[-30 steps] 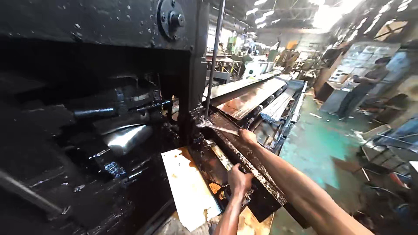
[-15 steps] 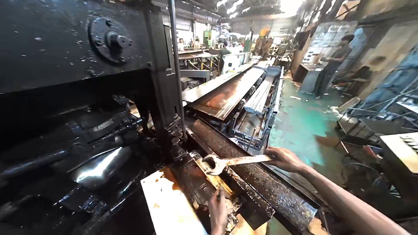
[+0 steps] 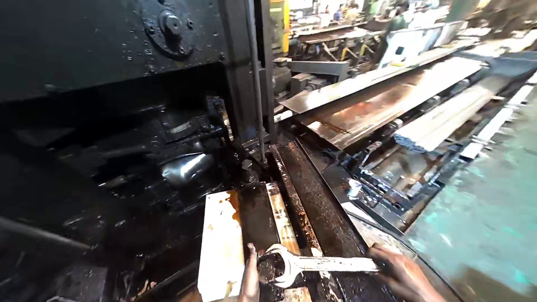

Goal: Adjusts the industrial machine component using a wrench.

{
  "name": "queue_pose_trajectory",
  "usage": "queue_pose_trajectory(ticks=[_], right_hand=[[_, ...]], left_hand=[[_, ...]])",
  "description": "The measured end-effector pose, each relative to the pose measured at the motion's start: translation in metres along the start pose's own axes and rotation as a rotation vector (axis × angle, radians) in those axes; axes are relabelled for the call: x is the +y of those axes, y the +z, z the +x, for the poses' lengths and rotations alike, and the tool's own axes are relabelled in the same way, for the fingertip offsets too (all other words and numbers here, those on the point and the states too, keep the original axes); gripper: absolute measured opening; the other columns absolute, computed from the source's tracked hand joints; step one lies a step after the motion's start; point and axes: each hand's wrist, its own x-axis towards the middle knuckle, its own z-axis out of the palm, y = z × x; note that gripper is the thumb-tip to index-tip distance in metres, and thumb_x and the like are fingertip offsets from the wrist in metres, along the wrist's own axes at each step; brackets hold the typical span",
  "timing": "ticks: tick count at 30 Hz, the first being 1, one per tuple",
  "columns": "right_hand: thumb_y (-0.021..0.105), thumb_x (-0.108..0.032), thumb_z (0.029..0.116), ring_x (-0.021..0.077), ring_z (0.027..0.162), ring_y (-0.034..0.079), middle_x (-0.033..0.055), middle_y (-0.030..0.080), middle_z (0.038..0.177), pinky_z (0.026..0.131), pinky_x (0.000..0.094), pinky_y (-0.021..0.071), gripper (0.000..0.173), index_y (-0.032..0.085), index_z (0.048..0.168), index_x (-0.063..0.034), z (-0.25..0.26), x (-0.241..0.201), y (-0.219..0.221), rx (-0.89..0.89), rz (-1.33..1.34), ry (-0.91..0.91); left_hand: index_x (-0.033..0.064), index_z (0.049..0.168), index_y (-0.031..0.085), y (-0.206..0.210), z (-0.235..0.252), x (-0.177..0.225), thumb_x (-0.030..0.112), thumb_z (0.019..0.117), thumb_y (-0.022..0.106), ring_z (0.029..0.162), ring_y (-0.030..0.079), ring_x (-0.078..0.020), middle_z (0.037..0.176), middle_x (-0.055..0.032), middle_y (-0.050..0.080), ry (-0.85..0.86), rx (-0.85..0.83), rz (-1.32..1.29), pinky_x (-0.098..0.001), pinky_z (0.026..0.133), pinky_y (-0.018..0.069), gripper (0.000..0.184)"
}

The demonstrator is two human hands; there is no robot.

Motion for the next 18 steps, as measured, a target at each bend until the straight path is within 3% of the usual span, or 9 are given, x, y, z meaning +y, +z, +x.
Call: queue_pose_trajectory(ticks=[3, 7, 12, 15, 18], right_hand=[[0.08, -0.018, 0.0784, 0.0372, 0.085, 0.07, 0.0155, 0.071, 0.102, 0.068, 0.063, 0.0545, 0.025, 0.074, 0.101, -0.0078, 0.019, -0.001, 0.0, -0.028, 0.008, -0.031], [0.081, -0.022, 0.079, 0.0389, 0.087, 0.07, 0.0163, 0.071, 0.102, 0.068, 0.0644, 0.0537, 0.027, 0.072, 0.099, -0.0064, 0.024, -0.001, 0.006, -0.071, -0.019, -0.057], [0.08, -0.021, 0.0758, 0.0398, 0.089, 0.07, 0.0156, 0.072, 0.103, 0.07, 0.0663, 0.0531, 0.028, 0.073, 0.099, -0.0082, 0.031, -0.001, -0.004, -0.054, -0.079, -0.063], [0.078, -0.021, 0.0776, 0.0406, 0.094, 0.07, 0.0159, 0.071, 0.107, 0.073, 0.0666, 0.0528, 0.03, 0.073, 0.105, -0.0089, 0.02, -0.004, 0.001, -0.079, -0.102, -0.013], [0.081, -0.02, 0.0804, 0.0462, 0.1, 0.069, 0.0231, 0.071, 0.113, 0.082, 0.0706, 0.0521, 0.037, 0.073, 0.112, -0.0034, -0.012, -0.025, -0.003, -0.058, -0.091, 0.05]], left_hand=[[-0.0051, 0.126, 0.063, 0.001, -0.004, -0.001, 0.047, 0.1116, 0.027, 0.112, 0.067, -0.0221, 0.119, -0.0182, 0.07, 0.052, 0.036, 0.009, -0.0425, 0.1, 0.0546, 0.065], [-0.0027, 0.126, 0.064, -0.002, -0.013, -0.001, 0.042, 0.1122, 0.033, 0.11, 0.068, -0.02, 0.117, -0.0153, 0.071, 0.066, 0.021, -0.063, -0.0399, 0.099, 0.0556, 0.056], [-0.0012, 0.122, 0.069, 0.002, -0.008, -0.009, 0.037, 0.1091, 0.047, 0.117, 0.065, -0.022, 0.122, -0.0164, 0.07, 0.121, 0.042, 0.084, -0.0445, 0.105, 0.0509, 0.047], [-0.0017, 0.123, 0.069, -0.003, -0.008, -0.013, 0.032, 0.1071, 0.053, 0.12, 0.064, -0.0239, 0.125, -0.0176, 0.069, 0.102, 0.019, 0.161, -0.0464, 0.107, 0.0488, 0.041], [0.0015, 0.116, 0.072, 0.001, -0.001, -0.015, 0.034, 0.1047, 0.057, 0.111, 0.066, -0.022, 0.115, -0.0144, 0.072, 0.158, -0.02, 0.228, -0.0464, 0.102, 0.0515, 0.037]])
